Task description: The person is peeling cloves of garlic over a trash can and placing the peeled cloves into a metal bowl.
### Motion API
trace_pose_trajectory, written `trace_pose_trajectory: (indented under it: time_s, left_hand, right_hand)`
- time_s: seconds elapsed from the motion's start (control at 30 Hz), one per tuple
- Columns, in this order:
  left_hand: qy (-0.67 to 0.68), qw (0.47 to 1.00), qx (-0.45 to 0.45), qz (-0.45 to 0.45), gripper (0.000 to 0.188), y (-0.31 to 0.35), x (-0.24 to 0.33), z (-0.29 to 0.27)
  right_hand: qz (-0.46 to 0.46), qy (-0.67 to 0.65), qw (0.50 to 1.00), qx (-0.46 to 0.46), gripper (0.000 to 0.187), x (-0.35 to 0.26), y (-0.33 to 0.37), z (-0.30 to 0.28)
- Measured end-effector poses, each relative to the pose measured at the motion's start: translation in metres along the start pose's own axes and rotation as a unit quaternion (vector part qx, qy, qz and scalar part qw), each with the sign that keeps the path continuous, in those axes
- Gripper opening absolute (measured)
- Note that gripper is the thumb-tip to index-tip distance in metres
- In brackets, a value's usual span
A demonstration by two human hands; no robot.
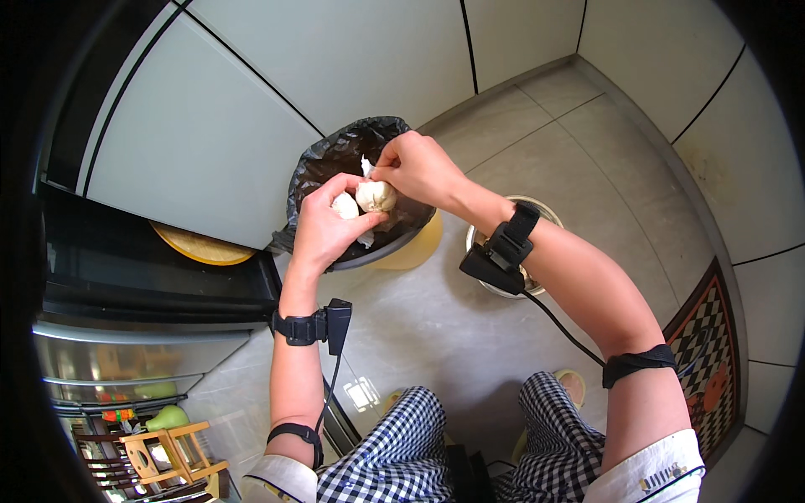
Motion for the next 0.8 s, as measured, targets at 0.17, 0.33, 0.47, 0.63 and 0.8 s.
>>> trace_pose_trajectory:
  time_s: [0.17, 0.33, 0.47, 0.63, 0.8]
  left_hand:
    - [0.057, 0.998, 0.038, 0.008, 0.034, -0.006, -0.012, -0.017]
    - [0.047, 0.998, 0.040, -0.012, 0.038, -0.002, -0.017, -0.020]
    - [0.076, 0.996, 0.043, -0.006, 0.043, -0.003, -0.013, -0.016]
    - [0.093, 0.996, 0.002, 0.010, 0.046, -0.004, -0.010, -0.008]
    - [0.102, 0.995, -0.020, 0.000, 0.039, -0.002, 0.001, -0.006]
  right_hand:
    - [-0.249, 0.267, 0.926, 0.096, 0.036, -0.019, 0.022, 0.008]
    - [-0.105, 0.074, 0.992, -0.007, 0.039, -0.032, 0.015, -0.004]
    - [-0.100, 0.035, 0.993, -0.053, 0.038, -0.031, 0.018, 0.005]
    - [-0.077, 0.053, 0.993, -0.068, 0.028, -0.028, 0.018, 0.006]
    - [-0.125, 0.091, 0.986, -0.061, 0.024, -0.025, 0.020, 0.014]
Point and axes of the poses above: each hand's wrist, its own y-axis away from the middle knuckle, its own z-axis out of the palm, x = y × z, the point moved 8 cm from there along -y, towards the middle knuckle, and after that the axes turned 5 degrees about z, right-handed, at the moved point
